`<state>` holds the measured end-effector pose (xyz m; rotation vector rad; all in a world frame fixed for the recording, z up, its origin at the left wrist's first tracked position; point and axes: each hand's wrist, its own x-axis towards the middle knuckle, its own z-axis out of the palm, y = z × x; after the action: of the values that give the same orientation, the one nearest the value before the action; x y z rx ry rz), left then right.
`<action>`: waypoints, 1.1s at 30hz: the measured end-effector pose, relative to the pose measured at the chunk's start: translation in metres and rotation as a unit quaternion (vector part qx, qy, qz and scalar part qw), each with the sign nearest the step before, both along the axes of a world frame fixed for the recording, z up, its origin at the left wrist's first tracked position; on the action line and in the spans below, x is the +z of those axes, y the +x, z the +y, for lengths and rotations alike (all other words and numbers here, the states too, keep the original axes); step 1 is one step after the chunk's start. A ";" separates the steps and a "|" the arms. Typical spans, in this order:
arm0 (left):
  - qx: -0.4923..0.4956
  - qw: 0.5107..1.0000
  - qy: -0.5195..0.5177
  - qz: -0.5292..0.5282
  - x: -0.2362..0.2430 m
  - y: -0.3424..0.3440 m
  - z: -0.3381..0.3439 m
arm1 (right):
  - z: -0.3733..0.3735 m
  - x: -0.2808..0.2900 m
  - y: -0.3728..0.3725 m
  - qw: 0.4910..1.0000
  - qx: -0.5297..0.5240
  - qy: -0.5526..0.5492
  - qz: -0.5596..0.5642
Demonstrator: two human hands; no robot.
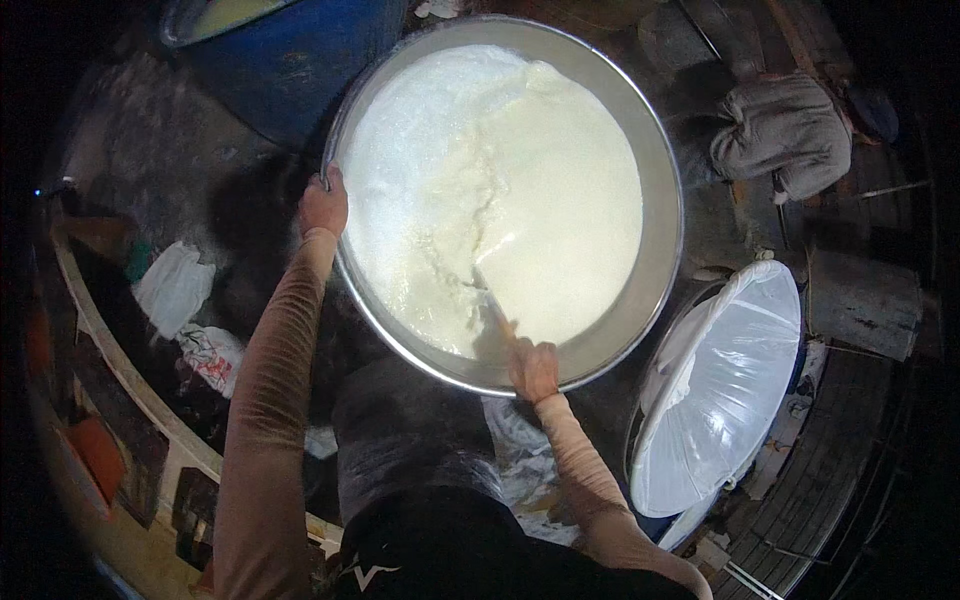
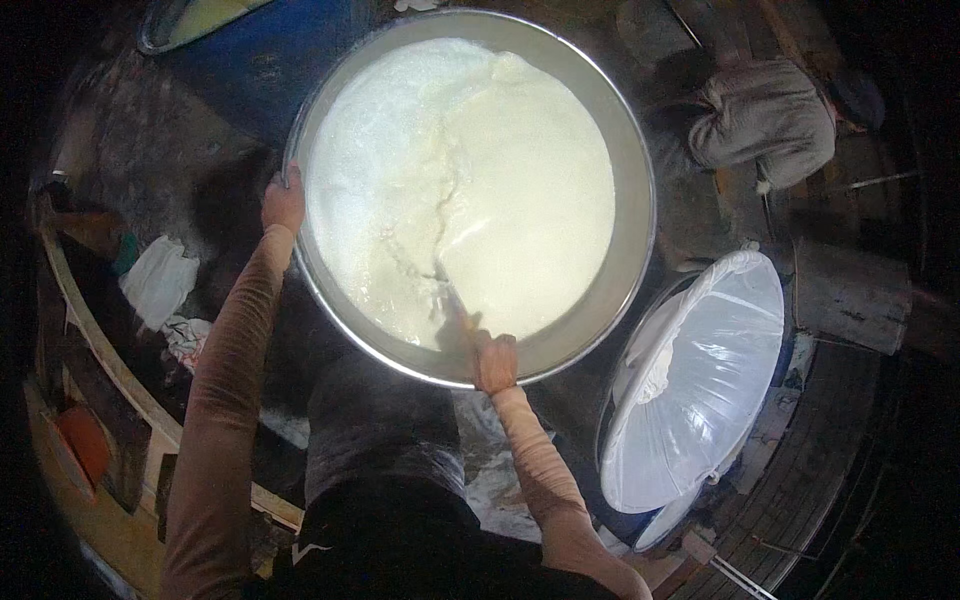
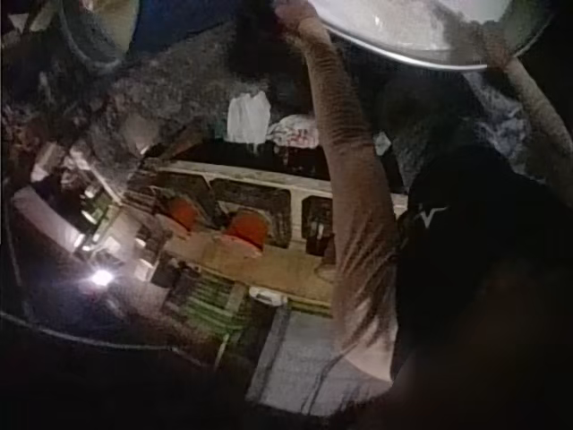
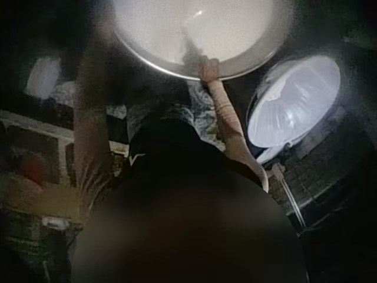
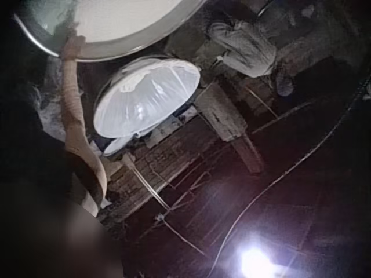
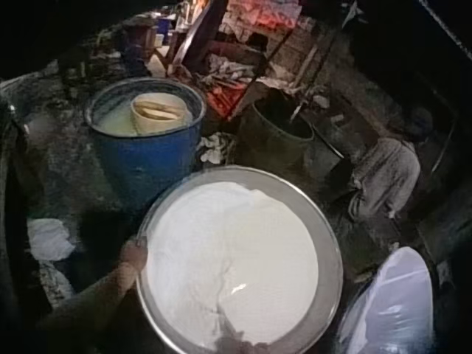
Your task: The person stirs a large vat of white liquid using a wooden paddle and scoops liquid between containers with a bowl during food processing.
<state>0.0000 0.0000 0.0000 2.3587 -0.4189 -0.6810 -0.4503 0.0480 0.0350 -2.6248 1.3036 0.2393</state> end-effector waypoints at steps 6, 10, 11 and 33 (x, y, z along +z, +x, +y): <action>-0.002 1.000 -0.017 -0.011 0.017 -0.003 0.002 | -0.010 0.079 -0.036 0.992 0.038 0.094 -0.071; -0.040 0.996 0.067 0.031 -0.043 0.043 0.021 | -0.040 0.113 -0.081 0.918 -0.210 0.294 -0.162; -0.058 0.996 0.065 -0.020 -0.044 0.038 0.020 | -0.044 0.109 -0.091 0.861 -0.315 0.327 -0.228; 0.043 0.995 0.091 -0.006 -0.027 0.024 0.015 | -0.081 -0.084 0.031 0.976 -0.047 -0.126 -0.170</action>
<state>0.0243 0.0148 -0.0268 2.5363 -0.2678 -0.6906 -0.4189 -0.0331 -0.0488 -2.6350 1.4045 -0.3982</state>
